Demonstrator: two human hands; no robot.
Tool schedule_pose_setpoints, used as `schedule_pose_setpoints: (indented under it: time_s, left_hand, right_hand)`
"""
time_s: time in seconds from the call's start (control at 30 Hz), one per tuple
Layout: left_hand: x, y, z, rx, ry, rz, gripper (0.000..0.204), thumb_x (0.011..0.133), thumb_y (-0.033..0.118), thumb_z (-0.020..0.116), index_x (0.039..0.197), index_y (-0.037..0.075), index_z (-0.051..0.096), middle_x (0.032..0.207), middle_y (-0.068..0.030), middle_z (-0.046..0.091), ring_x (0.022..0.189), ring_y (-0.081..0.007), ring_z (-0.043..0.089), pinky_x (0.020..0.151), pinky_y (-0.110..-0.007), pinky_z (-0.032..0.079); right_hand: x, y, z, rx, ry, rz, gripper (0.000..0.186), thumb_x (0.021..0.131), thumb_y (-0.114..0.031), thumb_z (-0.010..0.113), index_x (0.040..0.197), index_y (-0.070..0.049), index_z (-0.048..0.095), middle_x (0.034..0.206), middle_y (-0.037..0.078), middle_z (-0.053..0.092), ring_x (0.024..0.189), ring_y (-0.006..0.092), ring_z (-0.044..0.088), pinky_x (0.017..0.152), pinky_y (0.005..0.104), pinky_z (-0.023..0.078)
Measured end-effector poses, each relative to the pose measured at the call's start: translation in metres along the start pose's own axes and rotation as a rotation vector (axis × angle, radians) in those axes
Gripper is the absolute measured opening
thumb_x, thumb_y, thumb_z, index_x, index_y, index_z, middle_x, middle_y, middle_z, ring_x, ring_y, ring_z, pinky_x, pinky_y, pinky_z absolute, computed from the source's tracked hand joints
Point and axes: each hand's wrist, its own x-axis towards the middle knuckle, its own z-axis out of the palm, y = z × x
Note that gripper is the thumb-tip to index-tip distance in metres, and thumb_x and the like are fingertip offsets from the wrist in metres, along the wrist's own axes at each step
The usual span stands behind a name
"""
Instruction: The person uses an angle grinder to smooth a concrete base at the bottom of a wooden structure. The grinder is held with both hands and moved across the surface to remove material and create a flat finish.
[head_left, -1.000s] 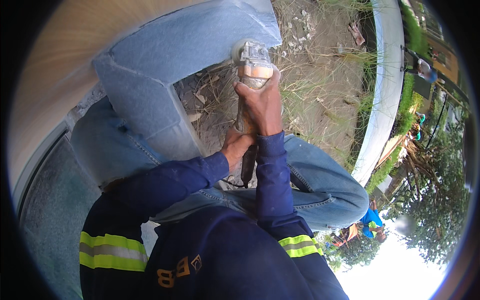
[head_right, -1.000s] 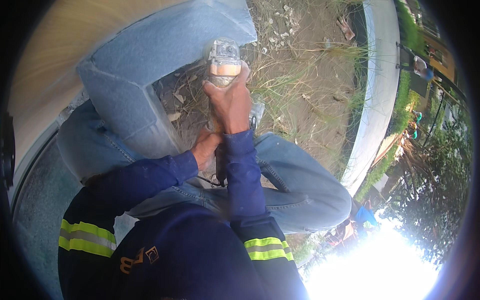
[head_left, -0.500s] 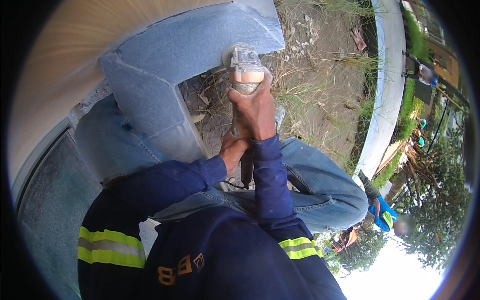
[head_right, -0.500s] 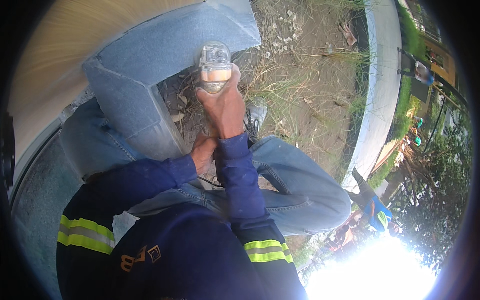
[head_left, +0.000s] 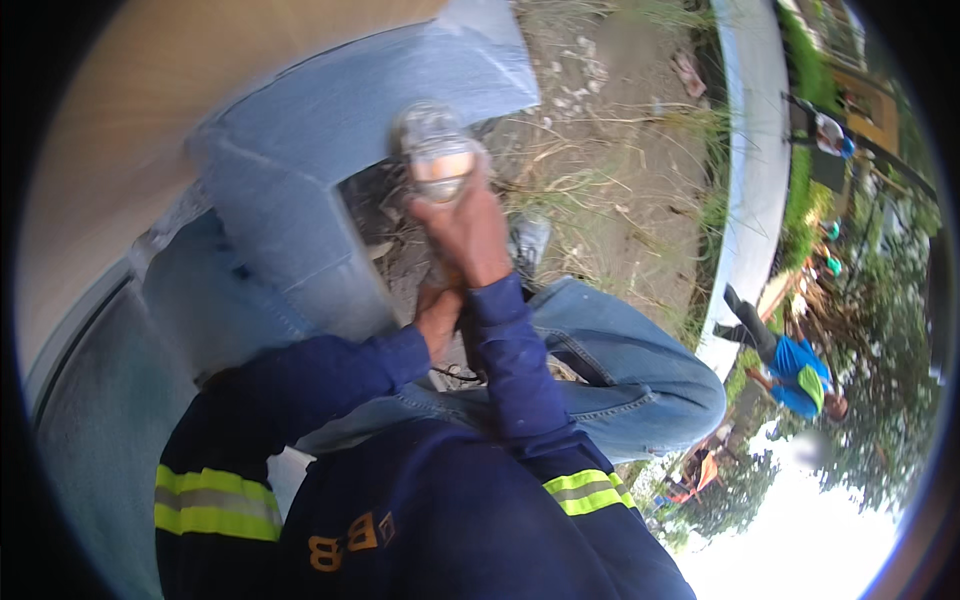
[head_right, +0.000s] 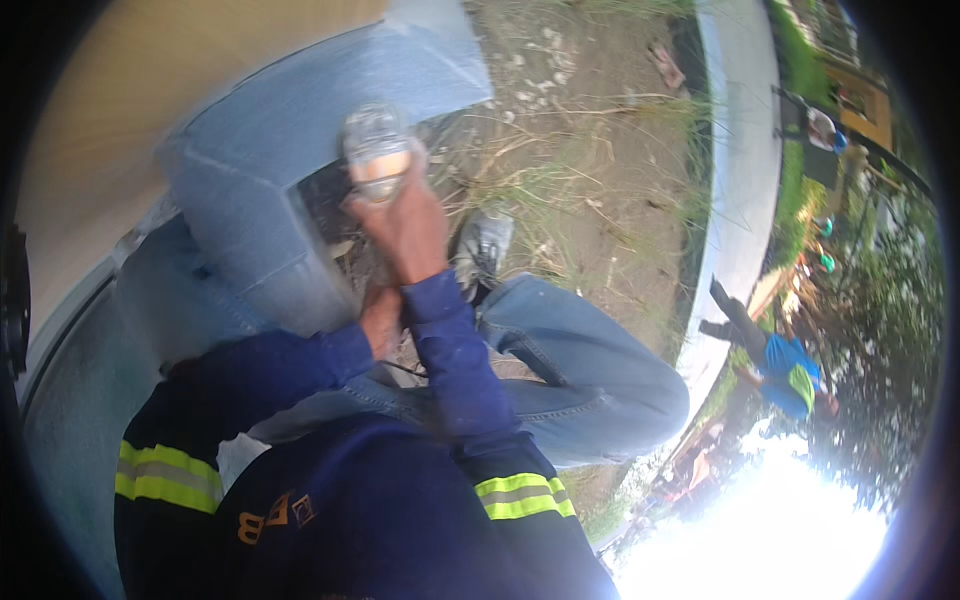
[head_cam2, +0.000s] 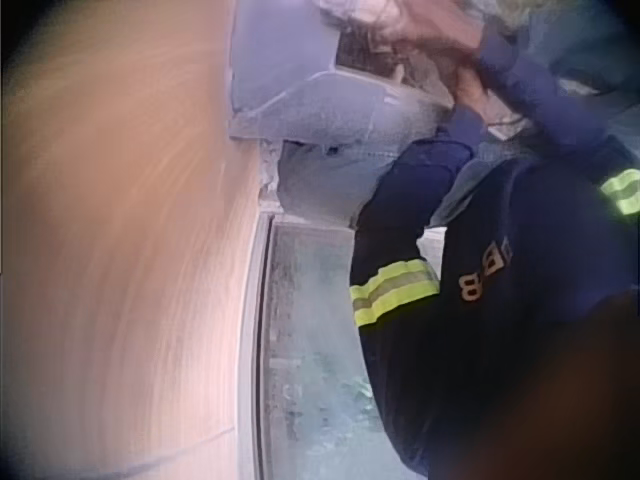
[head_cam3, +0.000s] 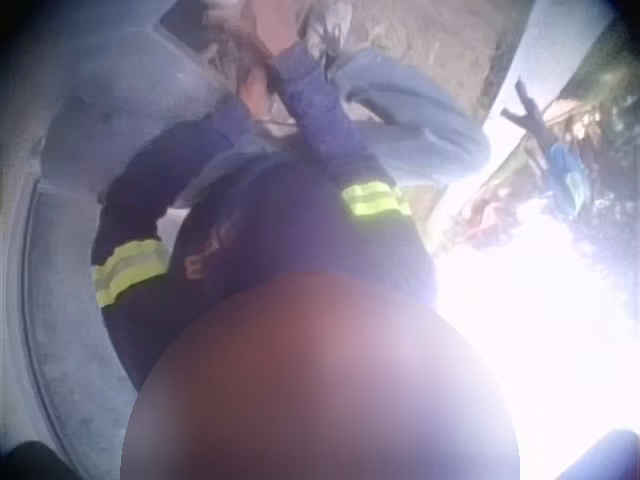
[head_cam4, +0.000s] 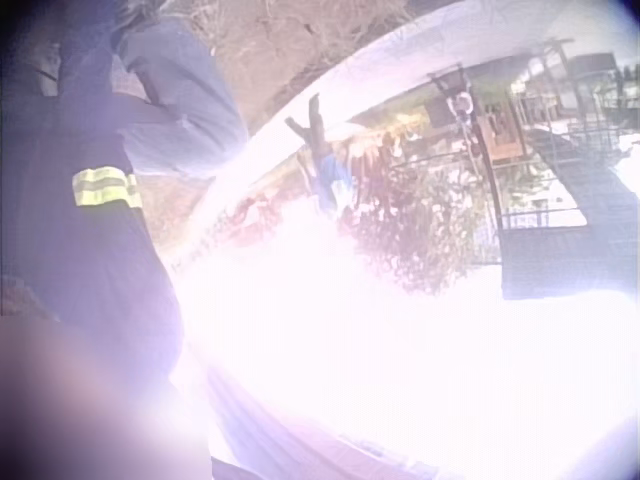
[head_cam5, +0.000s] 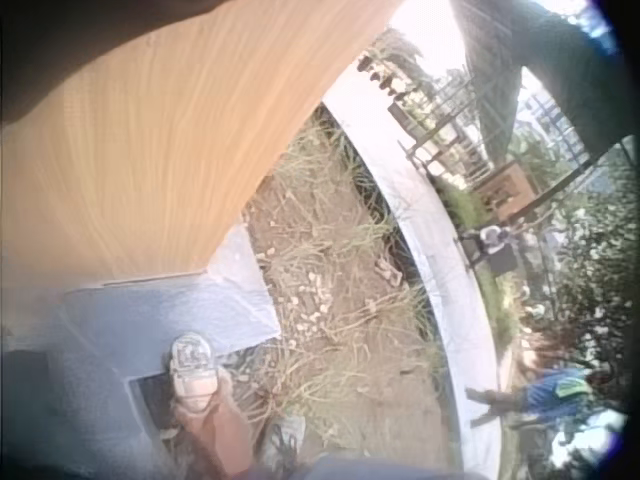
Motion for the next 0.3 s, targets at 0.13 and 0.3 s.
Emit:
schedule_pose_setpoints:
  time_s: [0.13,0.3]
  left_hand:
    - [0.024,-0.034,-0.071,-0.022,-0.164,-0.092,0.051,0.104,0.037,0.058,0.138,0.0,0.057,0.136,-0.0109,0.063,0.125,-0.0235,0.059,0.11,-0.041,0.046]
    - [0.054,-0.017,-0.001,0.016,-0.036,-0.132,0.052,0.095,0.03,0.068,0.137,0.001,0.058,0.132,-0.0091,0.065,0.123,-0.0231,0.061,0.11,-0.04,0.046]
  right_hand:
    - [-0.001,0.018,0.019,-0.083,-0.098,-0.006,0.102,0.07,-0.031,0.083,0.152,0.002,0.033,0.109,0.033,0.068,0.097,0.0503,0.069,0.085,0.0532,0.056]
    - [0.017,0.053,-0.023,-0.003,0.052,0.113,0.108,0.07,-0.03,0.084,0.154,0.005,0.026,0.104,0.036,0.068,0.096,0.054,0.068,0.087,0.055,0.055]
